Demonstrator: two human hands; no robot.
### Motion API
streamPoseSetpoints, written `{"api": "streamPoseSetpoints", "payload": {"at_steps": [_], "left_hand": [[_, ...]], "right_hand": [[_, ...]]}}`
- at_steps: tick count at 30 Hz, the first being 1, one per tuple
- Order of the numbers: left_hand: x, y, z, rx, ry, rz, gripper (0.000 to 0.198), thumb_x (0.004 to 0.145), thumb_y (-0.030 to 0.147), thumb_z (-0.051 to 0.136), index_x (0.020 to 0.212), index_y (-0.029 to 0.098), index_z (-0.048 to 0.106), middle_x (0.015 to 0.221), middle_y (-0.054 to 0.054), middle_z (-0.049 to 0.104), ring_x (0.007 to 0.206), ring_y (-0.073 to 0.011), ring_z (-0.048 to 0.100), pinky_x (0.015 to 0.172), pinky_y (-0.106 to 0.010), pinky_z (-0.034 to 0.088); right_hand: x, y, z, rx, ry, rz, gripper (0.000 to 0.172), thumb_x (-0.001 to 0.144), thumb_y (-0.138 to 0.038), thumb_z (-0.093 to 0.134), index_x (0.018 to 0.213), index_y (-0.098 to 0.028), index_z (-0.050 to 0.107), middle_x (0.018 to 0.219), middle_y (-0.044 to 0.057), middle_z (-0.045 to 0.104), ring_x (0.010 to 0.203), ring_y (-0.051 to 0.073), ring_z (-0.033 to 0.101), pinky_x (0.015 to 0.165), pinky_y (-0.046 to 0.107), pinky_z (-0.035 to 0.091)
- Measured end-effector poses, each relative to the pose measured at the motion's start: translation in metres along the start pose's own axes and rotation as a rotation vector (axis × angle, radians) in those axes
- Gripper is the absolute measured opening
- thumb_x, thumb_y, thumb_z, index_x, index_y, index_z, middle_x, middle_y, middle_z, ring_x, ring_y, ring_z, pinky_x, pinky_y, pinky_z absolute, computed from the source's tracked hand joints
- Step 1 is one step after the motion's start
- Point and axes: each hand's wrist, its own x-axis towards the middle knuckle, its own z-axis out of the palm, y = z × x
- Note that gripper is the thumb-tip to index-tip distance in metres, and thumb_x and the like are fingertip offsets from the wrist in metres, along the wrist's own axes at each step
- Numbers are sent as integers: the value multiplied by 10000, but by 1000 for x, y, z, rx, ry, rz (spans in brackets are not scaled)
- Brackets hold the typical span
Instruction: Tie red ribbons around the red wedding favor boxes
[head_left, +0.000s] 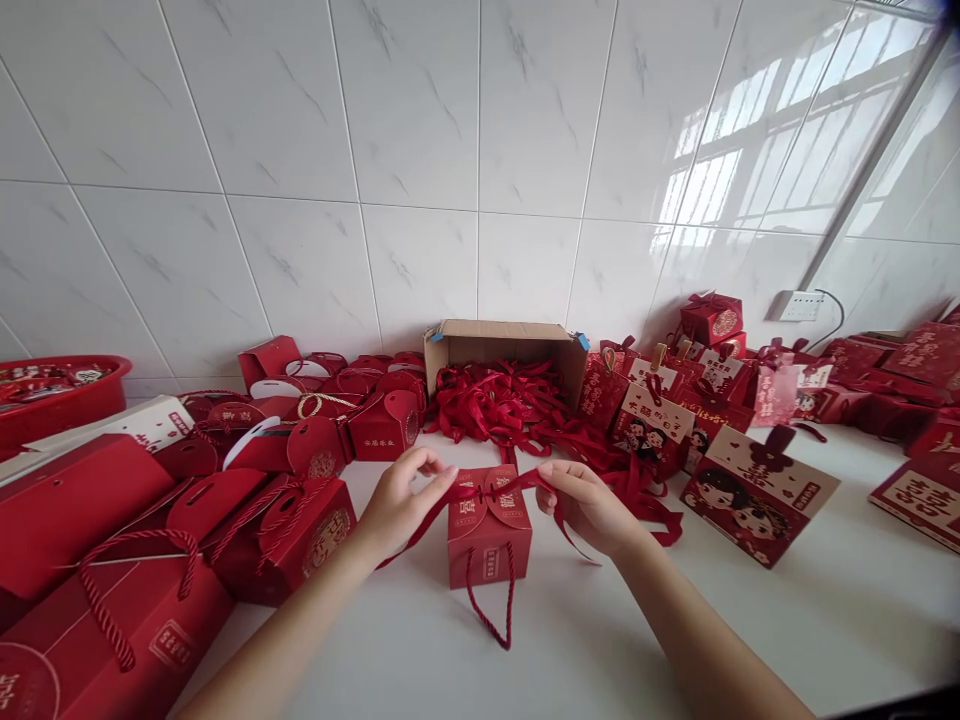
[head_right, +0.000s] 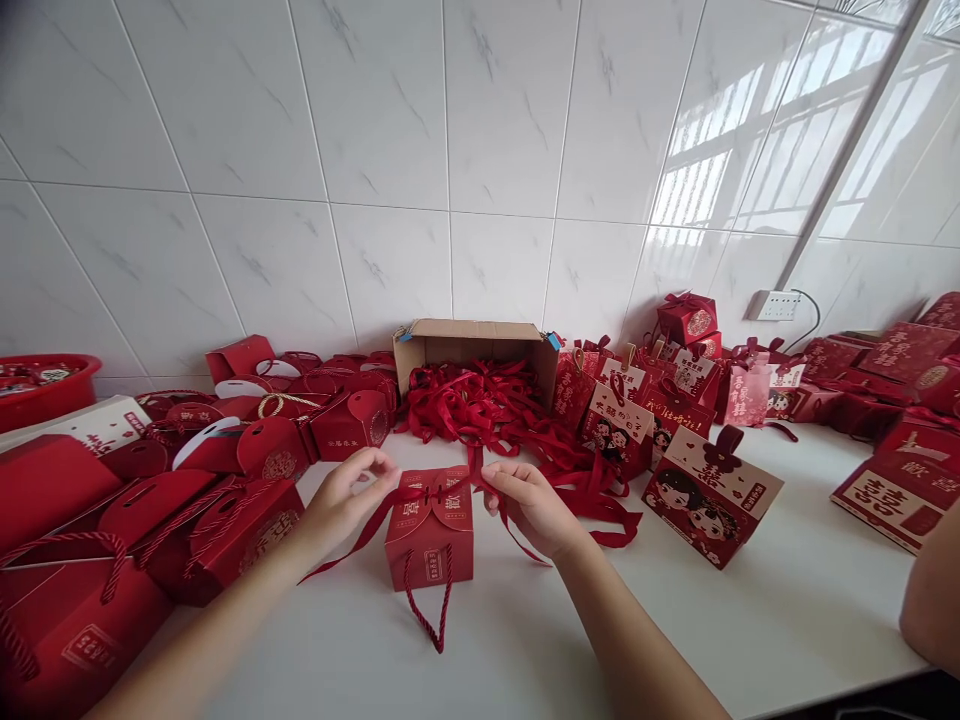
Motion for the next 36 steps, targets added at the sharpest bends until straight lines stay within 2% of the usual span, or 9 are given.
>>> {"api": "streamPoseSetpoints", "payload": {"at_steps": [3, 7, 11, 17, 21, 24, 28, 32, 36], "left_hand": [[4, 19, 11, 99, -48, 171, 218, 796, 416, 611, 817, 208, 553, 868, -10, 604, 865, -188, 548, 839, -290, 392], [13, 36, 29, 361, -52, 382, 168, 809, 364, 606, 769, 207, 559, 766, 4, 648, 740, -175, 572, 789, -314, 393], [18, 36, 32, 435, 38, 380, 130, 820, 275, 537, 710, 205, 543, 733, -9, 668, 728, -194, 579, 795, -347, 357], [16, 29, 24, 462, 90, 364, 228, 837, 310, 501, 638, 200, 508, 701, -18, 648, 757, -208, 566, 792, -350, 341], [12, 31, 21, 452, 79, 352, 195, 814, 307, 501, 649, 204, 487, 698, -20, 614, 755, -207, 551, 788, -342, 356], [6, 30, 12, 329, 29, 278, 136, 788, 315, 505, 716, 212, 453, 730, -4, 564, 744, -192, 527, 759, -319, 381], [-2, 15, 1, 87, 3, -5, 208, 772, 384, 533, 751, 220, 409, 763, 16, 475, 758, -180, 475, 738, -299, 380], [-4, -5, 1, -178, -152, -300, 353, 708, 495, 632, 780, 206, 443, 804, 12, 509, 773, -174, 500, 726, -295, 394], [-5, -10, 5, -281, -281, -376, 415, 710, 573, 604, 786, 173, 525, 720, -1, 535, 642, -153, 502, 593, -268, 386]], "right_hand": [[1, -4, 6, 37, -27, -41, 282, 770, -441, 685, 837, -167, 672, 647, 5, 522, 612, 120, 435, 642, 277, 364], [2, -10, 13, 27, -78, -107, 236, 790, -393, 684, 851, -165, 696, 699, 11, 556, 672, 115, 468, 714, 266, 382], [2, -15, 15, -87, -82, -129, 271, 803, -427, 674, 895, -172, 665, 694, -1, 562, 637, 107, 481, 677, 260, 388], [13, -7, 23, -369, -32, -97, 381, 784, -532, 644, 920, -179, 603, 601, -34, 509, 539, 100, 452, 542, 241, 358], [21, 1, 31, -557, -36, -180, 322, 854, -486, 562, 784, -175, 609, 626, -8, 534, 576, 115, 469, 555, 249, 367], [22, 6, 37, -589, 45, -249, 283, 865, -421, 554, 716, -182, 574, 651, -5, 525, 619, 120, 450, 583, 253, 349], [19, 9, 42, -590, 130, -318, 215, 860, -362, 556, 733, -189, 572, 721, 9, 556, 696, 138, 474, 659, 266, 370], [17, 9, 49, -556, 120, -321, 200, 858, -355, 546, 754, -189, 585, 711, 11, 561, 684, 139, 476, 658, 269, 383], [15, 9, 53, -510, 84, -289, 202, 861, -371, 531, 790, -185, 570, 721, 10, 561, 650, 129, 470, 617, 259, 387]]}}
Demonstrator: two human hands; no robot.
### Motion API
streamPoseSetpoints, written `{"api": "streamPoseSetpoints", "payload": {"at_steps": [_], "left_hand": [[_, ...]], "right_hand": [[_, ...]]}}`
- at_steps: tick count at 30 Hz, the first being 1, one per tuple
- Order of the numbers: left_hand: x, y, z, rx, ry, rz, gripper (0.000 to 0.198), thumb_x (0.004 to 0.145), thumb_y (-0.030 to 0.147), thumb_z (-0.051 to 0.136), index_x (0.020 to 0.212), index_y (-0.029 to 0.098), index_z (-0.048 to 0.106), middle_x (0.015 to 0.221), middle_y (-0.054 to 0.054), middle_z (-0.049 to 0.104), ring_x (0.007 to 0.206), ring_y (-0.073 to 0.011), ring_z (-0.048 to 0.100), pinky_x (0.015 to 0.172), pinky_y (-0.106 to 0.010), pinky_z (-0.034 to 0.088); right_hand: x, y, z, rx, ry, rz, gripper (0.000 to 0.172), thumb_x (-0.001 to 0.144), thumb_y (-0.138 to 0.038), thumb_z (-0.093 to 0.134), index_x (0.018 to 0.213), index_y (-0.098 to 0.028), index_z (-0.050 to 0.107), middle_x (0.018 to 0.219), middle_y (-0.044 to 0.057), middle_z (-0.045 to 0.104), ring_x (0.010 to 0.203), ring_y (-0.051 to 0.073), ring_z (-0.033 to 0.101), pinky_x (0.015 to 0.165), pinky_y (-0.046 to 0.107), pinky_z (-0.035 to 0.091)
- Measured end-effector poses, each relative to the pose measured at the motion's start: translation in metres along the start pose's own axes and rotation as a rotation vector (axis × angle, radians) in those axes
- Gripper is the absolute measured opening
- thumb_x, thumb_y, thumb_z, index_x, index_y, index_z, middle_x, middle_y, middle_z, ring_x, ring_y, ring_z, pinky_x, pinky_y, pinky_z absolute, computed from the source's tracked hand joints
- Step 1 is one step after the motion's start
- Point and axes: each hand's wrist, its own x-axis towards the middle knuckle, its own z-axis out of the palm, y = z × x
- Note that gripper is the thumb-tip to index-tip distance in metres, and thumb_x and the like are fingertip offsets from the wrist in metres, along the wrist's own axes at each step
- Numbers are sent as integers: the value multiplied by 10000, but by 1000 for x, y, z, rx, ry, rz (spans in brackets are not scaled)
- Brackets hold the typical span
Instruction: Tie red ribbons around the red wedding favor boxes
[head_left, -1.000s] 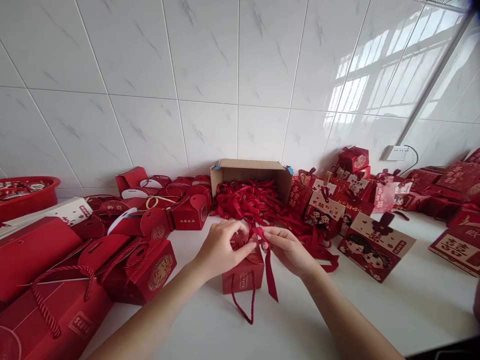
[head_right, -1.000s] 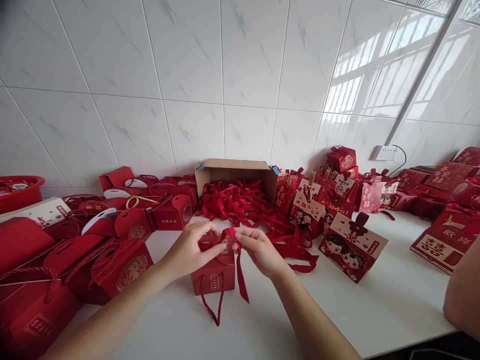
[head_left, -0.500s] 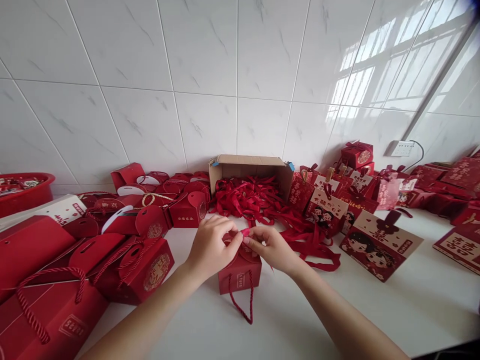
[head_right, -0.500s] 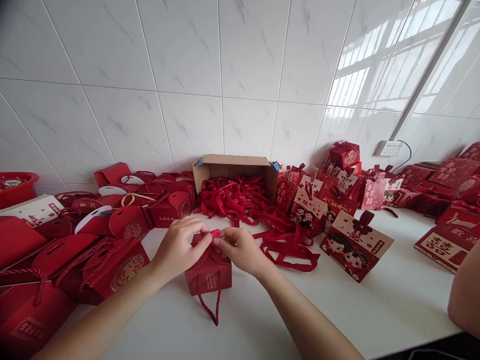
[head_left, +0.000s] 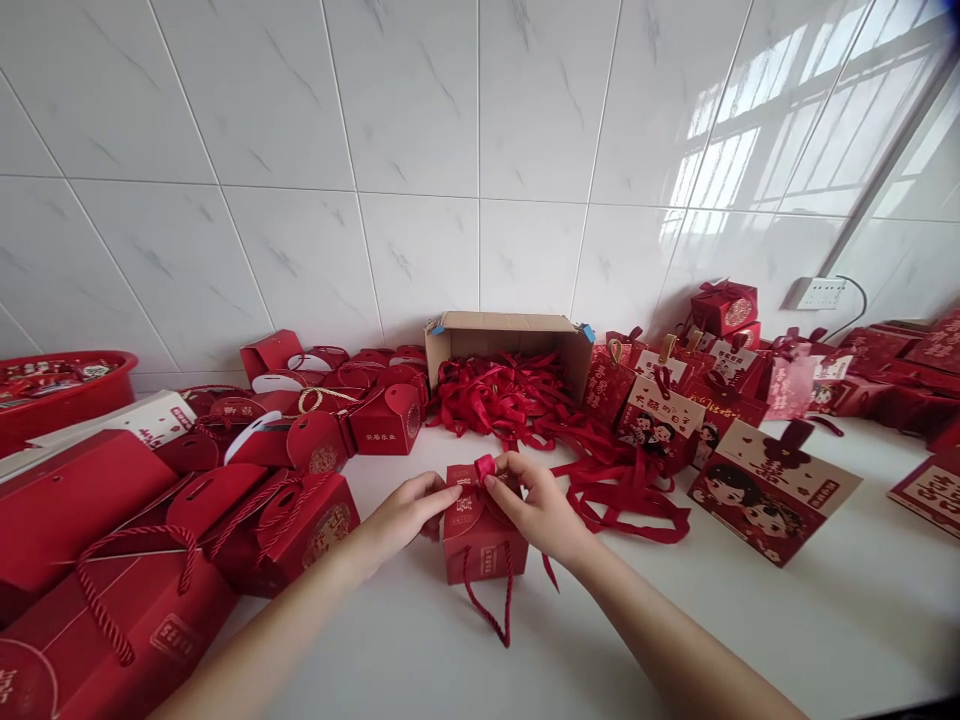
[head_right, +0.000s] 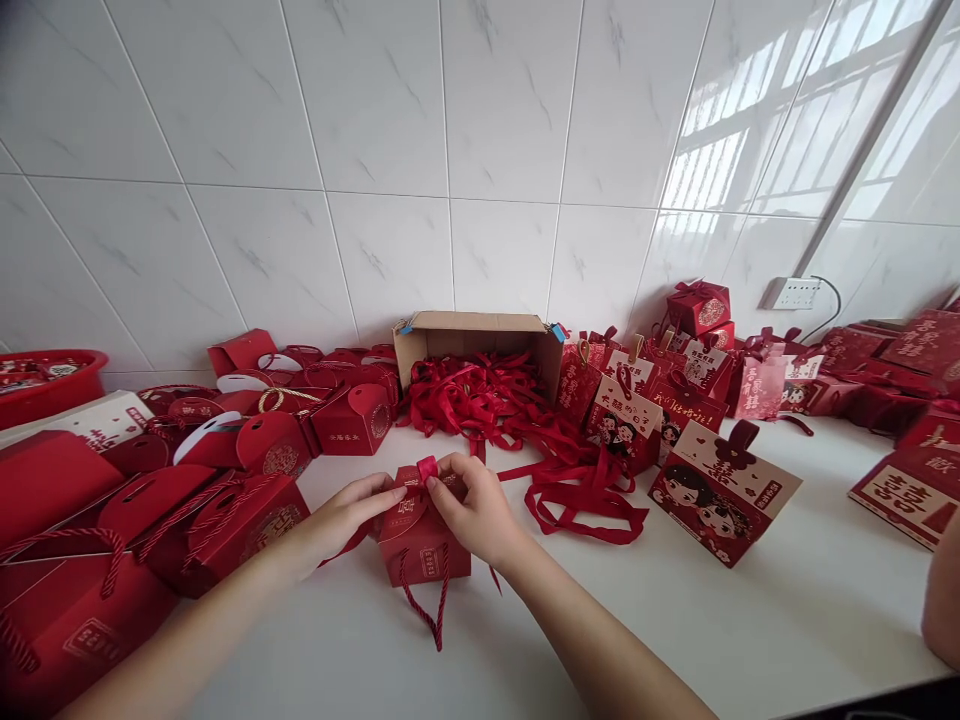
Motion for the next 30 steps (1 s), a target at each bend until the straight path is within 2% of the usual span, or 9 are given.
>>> {"api": "streamPoseSetpoints", "payload": {"at_steps": [5, 9, 15, 18, 22, 24, 26, 28, 30], "left_hand": [[-6, 11, -3, -11, -13, -22, 379, 667, 515, 690, 619, 167, 546, 563, 43, 435, 516, -106, 377, 500, -240, 278], [-14, 24, -8, -31, -34, 2, 392, 713, 466, 666, 499, 169, 526, 534, 9, 492, 554, -127, 432, 570, -263, 341], [-22, 54, -8, -62, -93, 115, 317, 754, 425, 643, 571, 169, 687, 588, -47, 619, 611, -177, 545, 686, -317, 439], [-15, 71, 1, -39, -121, 167, 300, 757, 423, 643, 638, 158, 719, 641, -63, 661, 643, -196, 583, 733, -346, 470], [3, 86, 15, -71, -129, 201, 349, 751, 478, 661, 819, 142, 725, 837, -90, 709, 784, -225, 640, 819, -366, 478], [9, 88, 17, -107, -150, 199, 438, 767, 537, 635, 976, 157, 700, 998, -105, 702, 908, -246, 652, 888, -380, 462], [12, 84, 16, -88, -119, 209, 504, 802, 592, 564, 1072, 177, 658, 1085, -105, 678, 1008, -255, 632, 916, -382, 451], [10, 76, 13, -15, -31, 245, 493, 819, 605, 534, 1036, 179, 656, 1069, -89, 672, 1054, -249, 601, 923, -363, 439], [6, 64, 9, 92, 25, 253, 436, 782, 574, 611, 933, 171, 680, 985, -74, 686, 1006, -246, 605, 888, -346, 443]], "right_hand": [[-1, 0, 1, 66, -11, 51, 230, 843, -408, 539, 803, -184, 574, 737, 13, 569, 648, 126, 478, 608, 253, 395], [0, -1, 2, 81, 21, 107, 225, 808, -401, 562, 774, -180, 585, 703, 11, 574, 630, 128, 489, 592, 254, 393], [-2, -3, 9, -6, 70, 138, 102, 758, -266, 585, 732, -184, 641, 644, 20, 597, 589, 141, 482, 585, 274, 368], [-4, -6, 10, -89, 56, 51, 103, 737, -168, 566, 733, -205, 662, 684, 18, 623, 672, 162, 504, 673, 295, 366], [-8, -8, 8, -223, 72, -43, 186, 749, -213, 575, 569, -189, 535, 564, -5, 495, 637, 146, 427, 639, 283, 309], [-8, -7, 7, -186, 87, -19, 309, 775, -315, 589, 524, -185, 466, 532, -13, 437, 595, 130, 379, 594, 268, 285], [-8, -5, 7, -130, 95, -4, 337, 801, -367, 568, 534, -183, 474, 537, -16, 436, 581, 121, 366, 573, 256, 283], [-7, -2, 6, -86, 95, 0, 333, 818, -364, 544, 546, -179, 491, 534, -22, 432, 563, 111, 355, 555, 249, 280], [-6, -1, 6, -58, 83, -1, 330, 822, -358, 537, 549, -176, 502, 526, -28, 428, 542, 104, 342, 539, 248, 275]]}}
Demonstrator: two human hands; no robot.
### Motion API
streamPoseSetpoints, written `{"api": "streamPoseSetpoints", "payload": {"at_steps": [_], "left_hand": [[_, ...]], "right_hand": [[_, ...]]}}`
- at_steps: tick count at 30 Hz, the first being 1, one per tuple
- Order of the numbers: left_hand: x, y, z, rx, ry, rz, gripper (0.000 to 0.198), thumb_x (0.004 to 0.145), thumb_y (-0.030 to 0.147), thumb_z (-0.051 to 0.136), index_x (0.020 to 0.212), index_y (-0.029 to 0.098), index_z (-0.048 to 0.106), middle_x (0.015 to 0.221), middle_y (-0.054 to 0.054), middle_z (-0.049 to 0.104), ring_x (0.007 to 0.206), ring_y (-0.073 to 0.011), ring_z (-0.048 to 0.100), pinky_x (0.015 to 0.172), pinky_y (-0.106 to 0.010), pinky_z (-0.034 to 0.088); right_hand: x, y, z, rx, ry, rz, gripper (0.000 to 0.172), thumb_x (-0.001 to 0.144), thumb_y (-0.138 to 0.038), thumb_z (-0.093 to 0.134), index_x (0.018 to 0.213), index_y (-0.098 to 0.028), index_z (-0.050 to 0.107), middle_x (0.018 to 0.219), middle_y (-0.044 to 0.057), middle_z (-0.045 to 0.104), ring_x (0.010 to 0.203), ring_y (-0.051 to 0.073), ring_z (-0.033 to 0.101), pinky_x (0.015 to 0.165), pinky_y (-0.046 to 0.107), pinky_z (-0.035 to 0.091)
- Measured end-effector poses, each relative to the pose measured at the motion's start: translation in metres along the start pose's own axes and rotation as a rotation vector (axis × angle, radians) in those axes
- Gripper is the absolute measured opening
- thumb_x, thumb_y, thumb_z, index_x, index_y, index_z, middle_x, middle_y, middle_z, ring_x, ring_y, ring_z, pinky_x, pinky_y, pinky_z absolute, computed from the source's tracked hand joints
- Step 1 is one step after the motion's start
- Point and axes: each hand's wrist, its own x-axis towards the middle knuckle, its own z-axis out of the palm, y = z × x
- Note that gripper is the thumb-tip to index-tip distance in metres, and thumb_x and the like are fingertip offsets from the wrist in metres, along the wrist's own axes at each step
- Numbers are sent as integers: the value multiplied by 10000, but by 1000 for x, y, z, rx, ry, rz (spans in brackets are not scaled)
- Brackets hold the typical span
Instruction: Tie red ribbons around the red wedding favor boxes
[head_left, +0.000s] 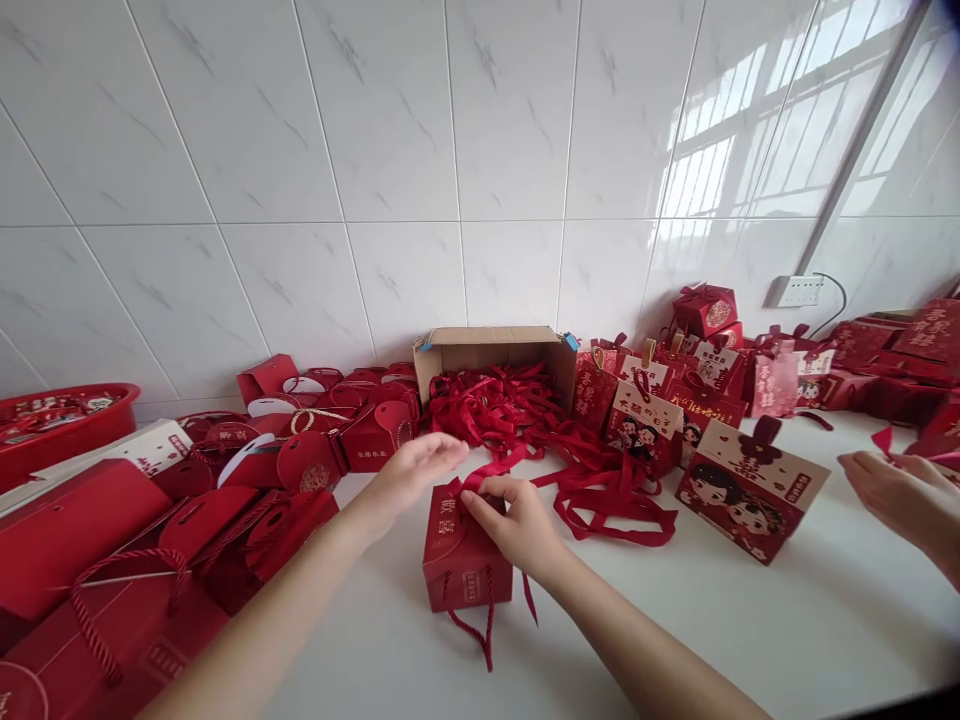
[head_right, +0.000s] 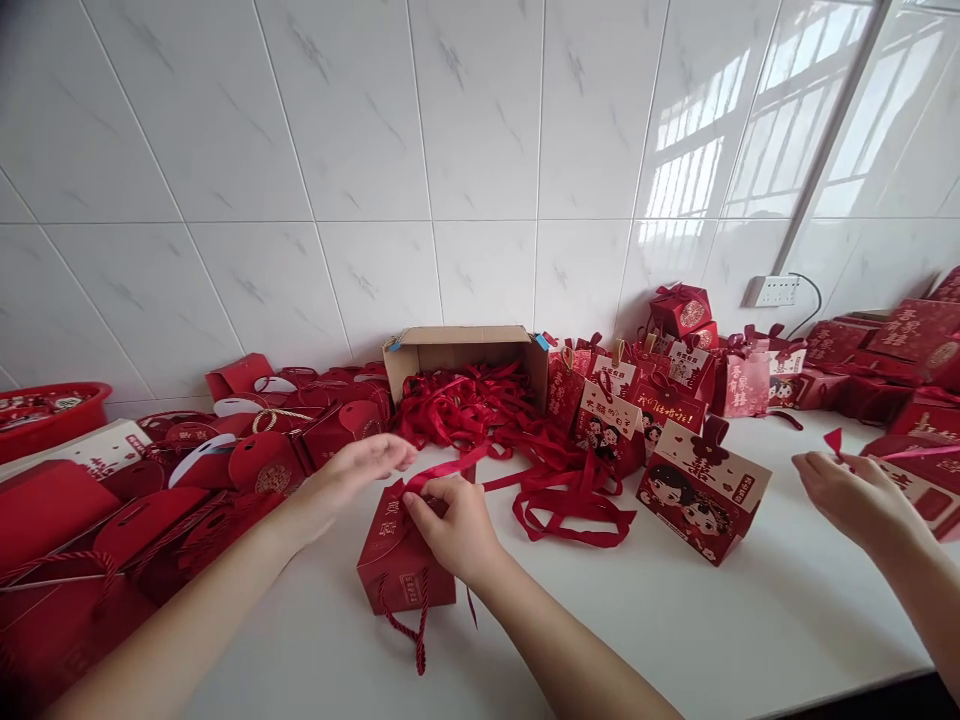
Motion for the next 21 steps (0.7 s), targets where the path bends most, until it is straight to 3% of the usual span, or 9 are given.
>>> {"api": "streamPoseSetpoints", "payload": {"at_steps": [3, 6, 9, 13, 18, 21], "left_hand": [[-10, -15, -3, 133, -2, -14, 340, 731, 481, 702, 838, 158, 711, 870, -68, 707, 885, -242, 627, 805, -334, 468], [-15, -26, -2, 171, 57, 22, 301, 763, 450, 663, 804, 153, 694, 837, -63, 700, 849, -229, 626, 782, -323, 475], [-17, -32, 2, 158, 82, 74, 268, 797, 429, 613, 810, 163, 640, 850, -46, 675, 869, -212, 621, 793, -305, 477], [-20, -35, 8, 161, 88, 140, 193, 797, 366, 614, 799, 174, 593, 832, -25, 644, 875, -193, 614, 815, -296, 475], [-20, -44, 14, 135, 145, 182, 174, 751, 313, 666, 738, 170, 568, 810, -33, 651, 859, -202, 634, 818, -320, 491], [-19, -50, 16, 100, 165, 196, 173, 755, 309, 660, 715, 171, 564, 825, -44, 675, 879, -208, 656, 833, -330, 506]], "right_hand": [[0, 0, 0, 43, 0, 10, 288, 807, -358, 563, 584, -176, 551, 533, -27, 463, 539, 105, 364, 540, 248, 290], [0, 0, 1, 86, 38, 29, 220, 803, -361, 568, 675, -183, 554, 590, -16, 525, 562, 116, 427, 543, 242, 326], [-1, 3, 4, 160, 91, 42, 201, 793, -364, 585, 772, -207, 461, 634, -23, 559, 570, 117, 464, 536, 232, 349], [-1, 7, 5, 228, 127, 32, 300, 760, -350, 634, 769, -226, 361, 588, -66, 522, 523, 97, 427, 521, 217, 331], [-2, 5, 6, 103, 113, -1, 165, 796, -346, 596, 795, -189, 545, 652, -12, 595, 553, 112, 470, 538, 236, 364], [-5, 2, 3, 29, 143, -17, 167, 800, -316, 601, 833, -168, 671, 770, 43, 637, 621, 133, 513, 592, 264, 402]]}}
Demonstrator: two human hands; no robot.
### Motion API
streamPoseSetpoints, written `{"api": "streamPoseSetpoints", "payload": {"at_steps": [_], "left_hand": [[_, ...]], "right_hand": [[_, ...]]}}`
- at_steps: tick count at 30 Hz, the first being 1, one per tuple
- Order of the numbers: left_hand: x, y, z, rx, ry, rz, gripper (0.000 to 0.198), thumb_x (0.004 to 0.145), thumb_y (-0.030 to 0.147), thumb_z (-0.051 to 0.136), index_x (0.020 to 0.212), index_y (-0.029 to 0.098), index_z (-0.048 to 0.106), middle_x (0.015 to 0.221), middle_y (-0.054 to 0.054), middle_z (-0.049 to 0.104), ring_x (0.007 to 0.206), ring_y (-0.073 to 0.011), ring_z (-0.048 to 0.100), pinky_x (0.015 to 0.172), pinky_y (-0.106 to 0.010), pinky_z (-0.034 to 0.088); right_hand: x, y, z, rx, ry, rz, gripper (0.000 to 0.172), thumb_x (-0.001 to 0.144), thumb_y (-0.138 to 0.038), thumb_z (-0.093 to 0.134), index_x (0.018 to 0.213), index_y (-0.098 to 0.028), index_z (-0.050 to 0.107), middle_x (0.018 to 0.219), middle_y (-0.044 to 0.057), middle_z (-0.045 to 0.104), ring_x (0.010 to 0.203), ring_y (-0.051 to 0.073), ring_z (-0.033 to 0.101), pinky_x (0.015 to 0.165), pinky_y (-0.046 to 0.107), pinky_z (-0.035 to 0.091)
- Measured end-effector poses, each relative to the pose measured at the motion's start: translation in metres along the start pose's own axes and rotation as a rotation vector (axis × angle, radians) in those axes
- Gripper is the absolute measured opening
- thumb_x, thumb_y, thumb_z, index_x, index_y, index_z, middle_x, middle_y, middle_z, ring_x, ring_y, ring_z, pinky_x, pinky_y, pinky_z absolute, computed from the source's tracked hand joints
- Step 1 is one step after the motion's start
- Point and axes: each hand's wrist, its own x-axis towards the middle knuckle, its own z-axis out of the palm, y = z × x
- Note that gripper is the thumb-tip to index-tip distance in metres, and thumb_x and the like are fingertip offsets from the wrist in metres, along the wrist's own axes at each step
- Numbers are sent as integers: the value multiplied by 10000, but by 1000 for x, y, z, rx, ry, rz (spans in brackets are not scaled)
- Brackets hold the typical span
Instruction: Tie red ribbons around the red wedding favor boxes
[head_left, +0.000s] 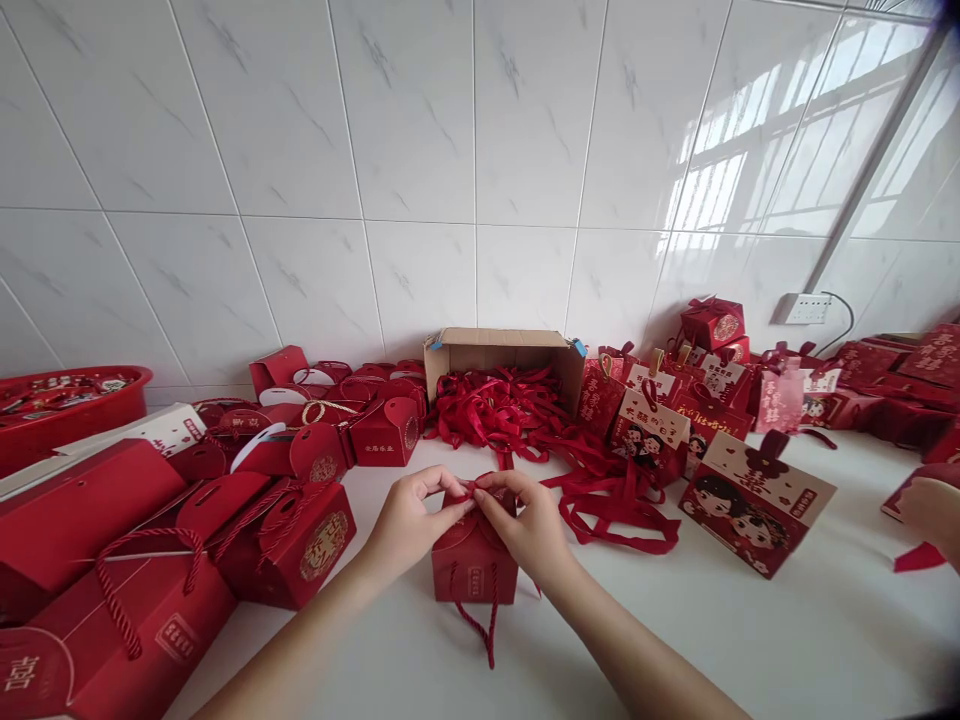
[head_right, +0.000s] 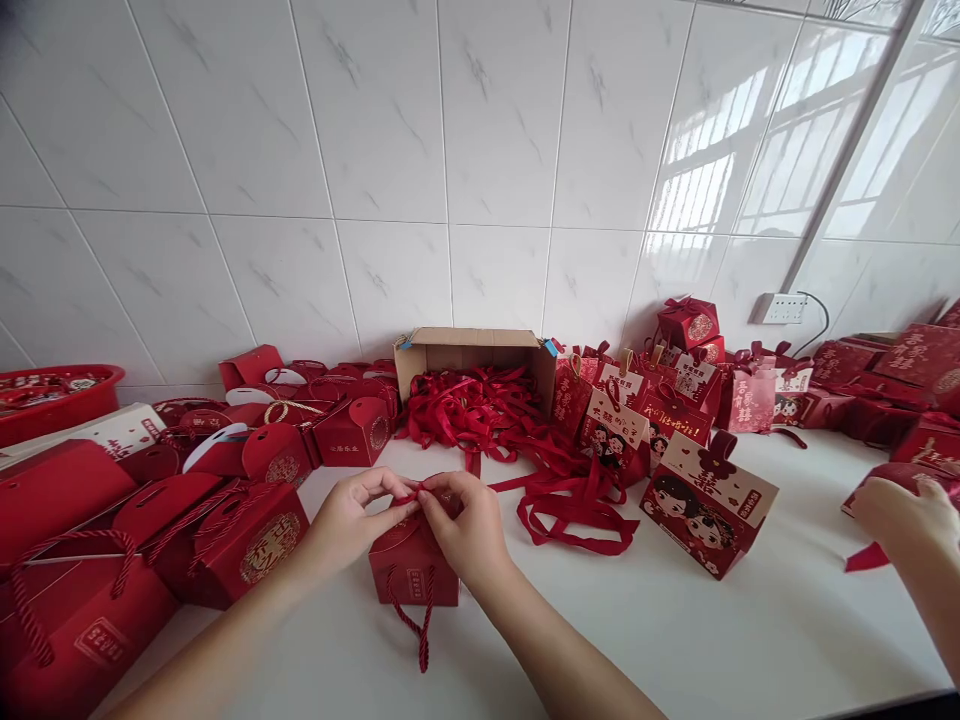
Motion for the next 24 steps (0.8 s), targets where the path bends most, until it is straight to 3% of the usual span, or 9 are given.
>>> {"api": "streamPoseSetpoints", "payload": {"at_steps": [8, 11, 17, 24], "left_hand": [[-1, -3, 0, -13, 20, 32, 143, 768, 276, 651, 716, 175, 564, 805, -37, 669, 892, -201, 658, 868, -335, 510], [-2, -1, 0, -6, 5, 44, 127, 762, 259, 657, 729, 175, 568, 799, -28, 659, 880, -193, 652, 869, -325, 509], [-2, -2, 2, 1, -10, 62, 106, 794, 264, 618, 762, 171, 580, 805, -31, 659, 859, -182, 648, 858, -316, 515], [-5, 0, 1, 17, -6, 59, 112, 792, 265, 616, 751, 165, 587, 780, -34, 660, 817, -183, 647, 804, -301, 524]], "right_hand": [[-5, -5, -9, -223, -63, -44, 145, 786, -285, 649, 827, -187, 748, 894, 75, 607, 842, 198, 569, 774, 336, 450], [-4, -2, -8, -167, -37, 21, 138, 779, -298, 654, 780, -194, 744, 956, 84, 608, 954, 227, 562, 880, 378, 426], [-2, 1, -8, 67, -80, 188, 152, 746, -342, 669, 710, -199, 706, 1274, 90, 519, 1245, 277, 445, 1012, 405, 351], [-1, -1, -10, 111, -170, 218, 253, 765, -419, 662, 675, -184, 684, 1278, 114, 539, 1329, 291, 370, 1041, 423, 319]]}}
